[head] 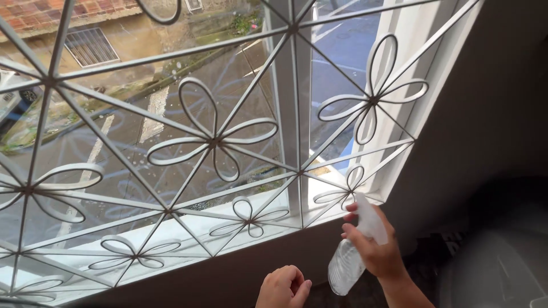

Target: Clean the window glass using a spray bottle and a magnetic cleaning tool.

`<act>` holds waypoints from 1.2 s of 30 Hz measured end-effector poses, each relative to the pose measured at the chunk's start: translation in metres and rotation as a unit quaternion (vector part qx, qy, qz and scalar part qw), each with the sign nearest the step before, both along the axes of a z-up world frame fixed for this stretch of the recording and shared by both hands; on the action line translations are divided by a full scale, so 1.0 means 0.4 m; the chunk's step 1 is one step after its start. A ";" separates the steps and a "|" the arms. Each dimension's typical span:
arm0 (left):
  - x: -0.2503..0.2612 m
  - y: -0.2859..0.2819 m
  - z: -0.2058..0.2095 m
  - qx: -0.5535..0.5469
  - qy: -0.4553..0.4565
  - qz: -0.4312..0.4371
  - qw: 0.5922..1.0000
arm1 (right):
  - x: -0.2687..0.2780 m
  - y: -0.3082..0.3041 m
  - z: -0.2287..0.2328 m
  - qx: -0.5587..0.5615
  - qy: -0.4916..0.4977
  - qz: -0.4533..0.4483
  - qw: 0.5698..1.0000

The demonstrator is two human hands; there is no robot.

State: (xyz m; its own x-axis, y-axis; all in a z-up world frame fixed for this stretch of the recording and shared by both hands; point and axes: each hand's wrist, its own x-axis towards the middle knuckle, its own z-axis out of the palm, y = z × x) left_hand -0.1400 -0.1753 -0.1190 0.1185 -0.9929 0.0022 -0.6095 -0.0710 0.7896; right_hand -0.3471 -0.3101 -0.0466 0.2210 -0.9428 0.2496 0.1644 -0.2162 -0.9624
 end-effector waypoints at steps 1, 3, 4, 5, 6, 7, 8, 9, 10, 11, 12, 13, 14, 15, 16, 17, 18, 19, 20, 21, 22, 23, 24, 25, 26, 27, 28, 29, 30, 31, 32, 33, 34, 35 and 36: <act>-0.003 -0.009 0.004 -0.002 -0.001 0.001 1.000 | -0.012 -0.014 -0.002 -0.002 -0.001 0.001 1.000; -0.009 -0.030 0.014 -0.025 -0.016 -0.003 1.000 | -0.036 -0.047 -0.005 -0.013 0.003 -0.030 0.999; -0.014 -0.041 0.023 -0.028 -0.017 -0.002 0.999 | -0.041 -0.056 0.007 -0.015 0.002 -0.029 0.999; -0.019 -0.052 0.032 -0.011 -0.020 0.001 1.000 | -0.046 -0.064 0.019 -0.026 0.009 -0.027 0.999; -0.024 -0.062 0.040 0.007 -0.023 0.006 1.000 | -0.050 -0.072 0.029 -0.037 0.017 -0.024 0.999; -0.027 -0.068 0.029 0.004 -0.024 0.007 1.000 | -0.048 -0.072 0.037 -0.039 0.016 -0.022 0.999; -0.028 -0.076 0.019 -0.014 -0.039 0.000 0.999 | -0.042 -0.074 0.046 -0.048 0.032 -0.016 0.998; -0.027 -0.085 0.008 -0.031 -0.054 -0.008 0.998 | -0.036 -0.076 0.054 -0.057 0.048 -0.011 0.997; -0.031 -0.090 0.019 -0.033 -0.055 -0.002 0.998 | -0.031 -0.080 0.053 -0.059 0.047 -0.005 0.997; -0.035 -0.096 0.028 0.006 -0.053 0.002 0.999 | -0.025 -0.084 0.052 -0.029 0.071 0.014 0.997; -0.038 -0.097 0.037 0.048 -0.049 0.008 0.998 | -0.018 -0.084 0.048 0.002 0.095 0.035 0.995; -0.033 -0.100 0.028 0.049 -0.050 0.014 0.997 | -0.010 -0.095 0.036 0.003 0.095 0.041 0.995; -0.031 -0.103 0.019 0.045 -0.055 0.018 0.997 | -0.002 -0.107 0.024 -0.016 0.066 0.061 0.996; -0.028 -0.106 0.009 0.041 -0.061 0.021 0.997 | 0.006 -0.119 0.012 -0.034 0.038 0.081 0.995; -0.030 -0.108 0.018 0.043 -0.058 0.029 0.997 | 0.008 -0.135 0.000 -0.032 0.040 0.090 0.995; -0.031 -0.111 0.027 0.053 -0.059 0.044 0.996 | 0.012 -0.152 -0.013 -0.010 0.032 0.099 0.994; -0.032 -0.113 0.035 0.062 -0.060 0.060 0.994 | 0.016 -0.169 -0.025 0.012 0.024 0.109 0.994; -0.033 -0.115 0.023 0.064 -0.057 0.069 0.994 | 0.021 -0.187 -0.035 0.013 0.027 0.118 0.993; -0.034 -0.116 0.009 0.054 -0.055 0.081 0.994 | 0.026 -0.205 -0.045 0.036 -0.023 0.140 0.989; -0.035 -0.117 -0.004 0.043 -0.053 0.092 0.993 | 0.032 -0.224 -0.055 0.059 -0.072 0.161 0.983; -0.041 -0.117 -0.001 0.047 -0.051 0.101 0.992 | 0.032 -0.250 -0.068 0.063 -0.069 0.170 0.981; -0.048 -0.118 0.002 0.058 -0.020 0.121 0.991 | 0.031 -0.276 -0.082 0.085 -0.158 0.190 0.965; -0.055 -0.119 0.005 0.069 0.011 0.139 0.988 | 0.029 -0.301 -0.095 0.108 -0.246 0.207 0.941; -0.060 -0.122 -0.011 0.072 0.013 0.146 0.987 | 0.027 -0.321 -0.088 0.113 -0.243 0.213 0.939; -0.068 -0.120 -0.027 0.026 0.047 0.152 0.987 | 0.021 -0.335 -0.082 0.157 -0.271 0.218 0.924; -0.078 -0.117 -0.043 -0.021 0.080 0.158 0.984 | 0.014 -0.348 -0.075 0.201 -0.297 0.223 0.907; -0.079 -0.119 -0.058 -0.018 0.082 0.162 0.983 | 0.015 -0.353 -0.078 0.206 -0.295 0.224 0.906; -0.083 -0.119 -0.072 0.010 0.152 0.159 0.975 | 0.015 -0.355 -0.079 0.218 -0.295 0.229 0.902; -0.084 -0.120 -0.085 0.035 0.221 0.154 0.962 | 0.015 -0.359 -0.078 0.229 -0.296 0.233 0.898; -0.093 -0.119 -0.072 0.036 0.222 0.157 0.962 | 0.013 -0.353 -0.085 0.231 -0.294 0.235 0.897; -0.101 -0.116 -0.059 0.054 0.250 0.160 0.953 | 0.013 -0.347 -0.092 0.234 -0.303 0.256 0.888; -0.109 -0.109 -0.045 0.071 0.278 0.162 0.944 | 0.014 -0.336 -0.099 0.238 -0.311 0.276 0.878; -0.119 -0.099 -0.046 0.067 0.279 0.170 0.943 | 0.015 -0.326 -0.101 0.239 -0.309 0.284 0.876; -0.127 -0.087 -0.046 0.060 0.271 0.169 0.946 | 0.016 -0.313 -0.104 0.228 -0.313 0.312 0.867; -0.136 -0.071 -0.046 0.050 0.263 0.173 0.948 | 0.024 -0.299 -0.104 0.217 -0.316 0.345 0.857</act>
State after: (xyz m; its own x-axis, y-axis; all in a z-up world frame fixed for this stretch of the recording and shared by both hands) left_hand -0.1944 -0.2035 -0.1373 0.3953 -0.8865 -0.2407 -0.0591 -0.2860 0.9564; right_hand -0.3376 -0.4299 -0.0882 0.7130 -0.6766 0.1840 0.6274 0.4985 -0.5983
